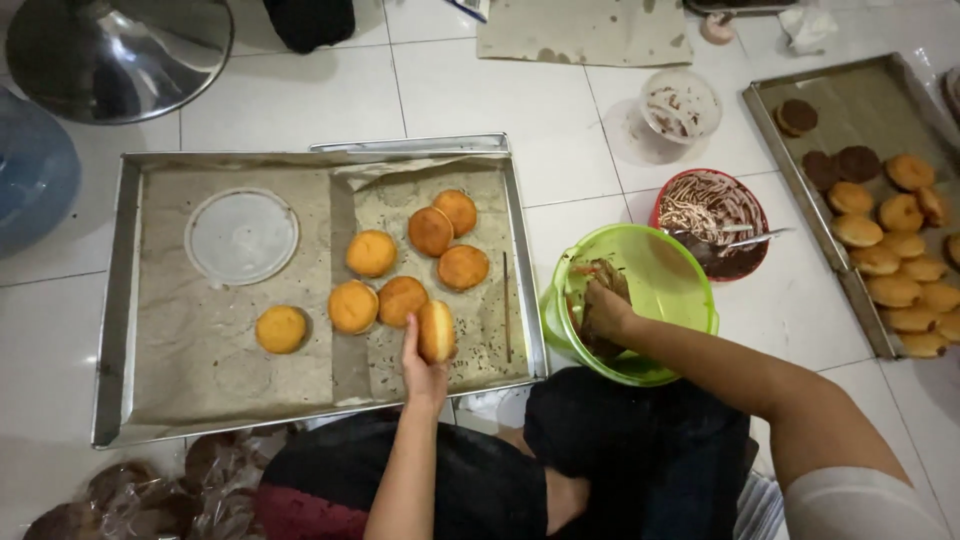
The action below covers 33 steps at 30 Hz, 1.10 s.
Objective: Filling donuts with chocolate using a piping bag after poking a hole with a wooden stick.
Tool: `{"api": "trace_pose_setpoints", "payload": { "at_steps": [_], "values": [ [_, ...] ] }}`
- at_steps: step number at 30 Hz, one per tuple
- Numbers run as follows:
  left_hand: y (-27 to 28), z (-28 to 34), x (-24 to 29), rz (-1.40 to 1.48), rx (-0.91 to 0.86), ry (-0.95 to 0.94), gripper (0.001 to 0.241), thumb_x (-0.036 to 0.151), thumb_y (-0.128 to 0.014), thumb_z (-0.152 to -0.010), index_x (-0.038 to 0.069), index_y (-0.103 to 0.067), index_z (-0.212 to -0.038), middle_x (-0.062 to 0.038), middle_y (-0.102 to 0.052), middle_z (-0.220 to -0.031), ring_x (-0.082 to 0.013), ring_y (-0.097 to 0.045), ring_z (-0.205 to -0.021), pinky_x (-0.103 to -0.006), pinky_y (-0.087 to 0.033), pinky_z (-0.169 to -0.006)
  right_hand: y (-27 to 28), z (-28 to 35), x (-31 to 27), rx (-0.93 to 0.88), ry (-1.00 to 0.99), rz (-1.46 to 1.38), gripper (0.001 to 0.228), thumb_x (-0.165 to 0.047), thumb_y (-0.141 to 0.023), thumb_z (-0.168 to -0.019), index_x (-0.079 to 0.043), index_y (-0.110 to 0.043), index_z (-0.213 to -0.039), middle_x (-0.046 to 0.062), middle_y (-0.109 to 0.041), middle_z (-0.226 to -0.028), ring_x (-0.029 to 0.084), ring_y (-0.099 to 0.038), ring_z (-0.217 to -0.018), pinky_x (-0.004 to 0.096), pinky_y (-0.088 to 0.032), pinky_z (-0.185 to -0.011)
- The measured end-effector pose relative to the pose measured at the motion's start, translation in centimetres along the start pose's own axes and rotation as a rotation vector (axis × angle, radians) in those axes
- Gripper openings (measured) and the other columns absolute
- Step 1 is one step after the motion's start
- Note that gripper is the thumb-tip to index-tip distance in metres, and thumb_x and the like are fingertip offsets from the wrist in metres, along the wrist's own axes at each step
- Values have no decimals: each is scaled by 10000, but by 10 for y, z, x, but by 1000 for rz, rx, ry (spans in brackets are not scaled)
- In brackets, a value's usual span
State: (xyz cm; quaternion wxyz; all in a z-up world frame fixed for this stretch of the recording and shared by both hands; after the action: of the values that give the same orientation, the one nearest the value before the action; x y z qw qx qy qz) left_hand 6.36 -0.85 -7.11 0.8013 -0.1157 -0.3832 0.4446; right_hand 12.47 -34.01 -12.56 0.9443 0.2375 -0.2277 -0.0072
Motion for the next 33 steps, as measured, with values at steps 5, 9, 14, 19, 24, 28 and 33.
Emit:
{"api": "trace_pose_setpoints", "payload": {
  "at_steps": [5,9,14,19,24,28,33],
  "values": [
    [-4,9,20,-476,67,-191,705,541,-847,-807,189,-547,-1339,-75,-587,-1243,-231,-609,-1158,-402,-519,-940,39,30,16,-162,-14,116,313,-281,-456,-1075,-244,-714,-1248,-63,-708,-1290,300,-528,-1298,650,-294,-1064],
    [4,2,21,-1213,128,-376,856,658,-858,-718,198,-556,-1373,-109,-550,-1338,-331,-571,-1294,-505,-473,-1072,14,17,18,-212,-26,118,329,-201,-429,-1072,-181,-704,-1250,-5,-711,-1291,345,-546,-1280,665,-261,-1044],
    [4,7,13,-1525,136,-418,756,524,-826,-770,227,-511,-1389,-94,-525,-1300,-353,-567,-1252,-534,-493,-1005,-2,16,11,-142,-39,74,321,-175,-440,-1020,-123,-747,-1098,44,-752,-1105,360,-604,-1133,710,-228,-1033],
    [-9,28,17,-1746,236,-688,782,453,-816,-748,119,-517,-1389,-149,-446,-1397,-412,-443,-1308,-599,-428,-1039,26,50,25,21,-173,32,289,-210,-489,-1006,-176,-765,-1085,-20,-765,-1072,257,-615,-1101,710,-187,-1138],
    [-46,68,14,-1368,-94,-1251,497,254,-787,-862,-38,-638,-1235,-232,-553,-1228,-454,-545,-1185,-552,-434,-1038,67,120,51,196,-301,9,278,-269,-529,-987,-196,-796,-1014,-16,-763,-1083,258,-614,-1121,747,-123,-1225],
    [-99,103,5,-1263,-333,-1264,411,216,-780,-861,76,-684,-1236,-152,-642,-1117,-392,-635,-1092,-483,-506,-981,112,200,89,268,-380,48,204,-187,-602,-926,-175,-801,-882,15,-789,-1004,312,-665,-1117,751,-106,-1248],
    [-177,147,-27,-1274,-620,-1304,425,228,-720,-933,77,-634,-1321,-164,-634,-1144,-419,-627,-1124,-509,-505,-991,138,273,123,769,-519,144,153,-184,-624,-849,-150,-743,-760,24,-703,-782,239,-660,-944,772,-147,-1273]
  ]
}}
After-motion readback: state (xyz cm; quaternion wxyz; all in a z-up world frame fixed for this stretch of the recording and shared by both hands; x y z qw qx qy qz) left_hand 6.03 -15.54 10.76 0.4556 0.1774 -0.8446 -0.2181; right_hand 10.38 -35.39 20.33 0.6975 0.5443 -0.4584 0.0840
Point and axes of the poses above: each hand's wrist, its own z-axis away from the middle knuckle, its own y-axis out of the back of the hand, x = y × z, the point moved 5 cm from there along -z, towards the middle knuckle
